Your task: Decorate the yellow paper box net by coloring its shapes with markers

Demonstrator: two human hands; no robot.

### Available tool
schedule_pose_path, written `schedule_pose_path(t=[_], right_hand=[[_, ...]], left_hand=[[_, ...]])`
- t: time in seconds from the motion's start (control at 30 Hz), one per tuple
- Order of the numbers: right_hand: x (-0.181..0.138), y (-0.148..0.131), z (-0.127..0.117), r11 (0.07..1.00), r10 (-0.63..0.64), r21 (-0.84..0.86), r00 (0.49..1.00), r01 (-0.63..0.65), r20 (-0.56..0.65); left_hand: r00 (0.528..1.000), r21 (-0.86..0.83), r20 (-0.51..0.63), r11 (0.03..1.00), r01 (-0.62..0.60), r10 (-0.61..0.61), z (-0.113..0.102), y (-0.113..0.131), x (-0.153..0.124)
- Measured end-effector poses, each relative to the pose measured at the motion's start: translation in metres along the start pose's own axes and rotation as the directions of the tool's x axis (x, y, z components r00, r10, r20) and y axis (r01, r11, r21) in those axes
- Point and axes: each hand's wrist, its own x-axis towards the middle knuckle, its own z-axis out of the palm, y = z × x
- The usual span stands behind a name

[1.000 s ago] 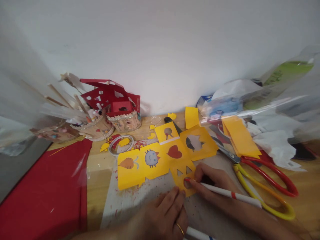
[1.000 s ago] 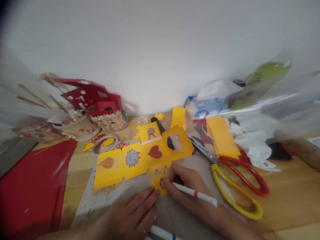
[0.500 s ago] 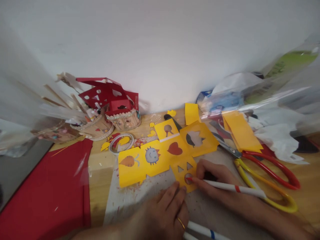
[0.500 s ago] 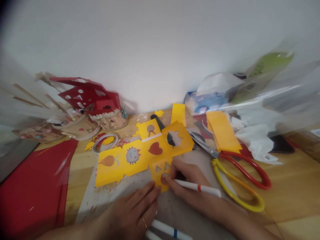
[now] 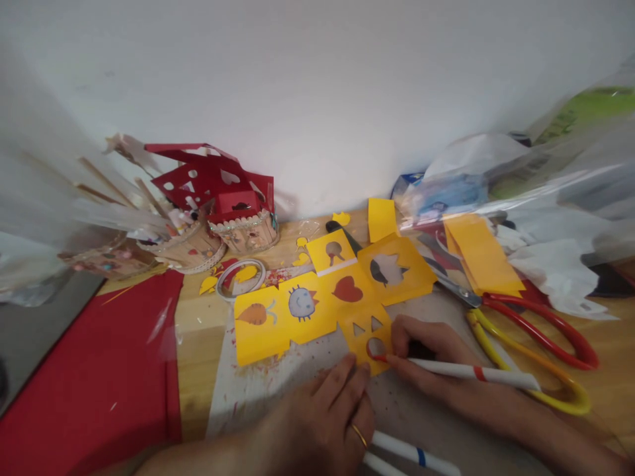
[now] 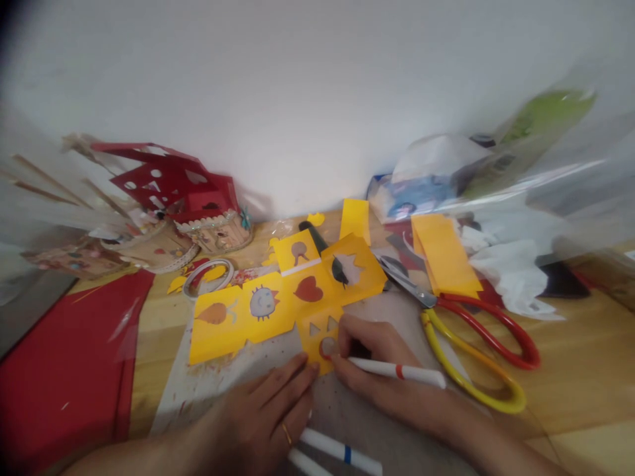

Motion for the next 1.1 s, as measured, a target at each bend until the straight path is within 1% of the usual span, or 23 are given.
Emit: schedule_pose_path(t=[0.1, 0.23, 0.37, 0.6, 0.73, 0.8, 0.93, 1.03, 1.1], right_hand=[[0.001, 0.0, 0.0, 1.0, 0.007, -0.005, 0.999, -0.007, 0.032], [0.001, 0.001, 0.0, 1.0, 0.001, -0.005, 1.0, 0.0, 0.013], [0.0, 0.004, 0.001, 1.0, 0.001, 0.015, 0.999, -0.002, 0.038], [0.001, 0.006, 0.0, 1.0, -0.026, -0.009, 0.999, 0.027, 0.034], [0.0, 0.009, -0.001, 0.998, -0.057, -0.011, 0.998, 0.056, -0.033], [0.0, 0.011, 0.0, 0.999, -0.045, -0.022, 0.997, 0.044, -0.069], [0.001, 0.014, 0.004, 0.998, 0.012, -0.061, 0.996, -0.018, -0.094], [0.003, 0.013, 0.006, 0.997, 0.02, -0.077, 0.994, -0.028, -0.111], [0.003, 0.011, 0.005, 0.997, 0.015, -0.078, 0.995, -0.023, -0.103]], left_hand=[[1.0, 0.003, 0.007, 1.0, -0.004, 0.004, 0.0, -0.001, 0.0], [1.0, 0.005, 0.016, 1.0, -0.013, 0.013, 0.0, -0.001, -0.002], [0.999, -0.01, 0.032, 1.0, -0.009, 0.009, -0.002, 0.0, -0.003], [1.0, -0.026, 0.026, 1.0, -0.016, 0.016, -0.004, -0.002, 0.0], [1.0, -0.036, 0.025, 0.999, 0.007, -0.006, -0.004, -0.001, 0.0], [1.0, -0.039, 0.022, 0.999, 0.003, -0.003, -0.004, -0.001, -0.001], [0.999, -0.039, 0.034, 0.999, -0.005, 0.006, -0.004, -0.002, 0.0], [0.999, -0.034, 0.043, 0.999, -0.005, 0.006, -0.003, -0.002, 0.0], [1.0, -0.032, 0.031, 0.999, -0.002, 0.003, -0.003, -0.002, 0.0]])
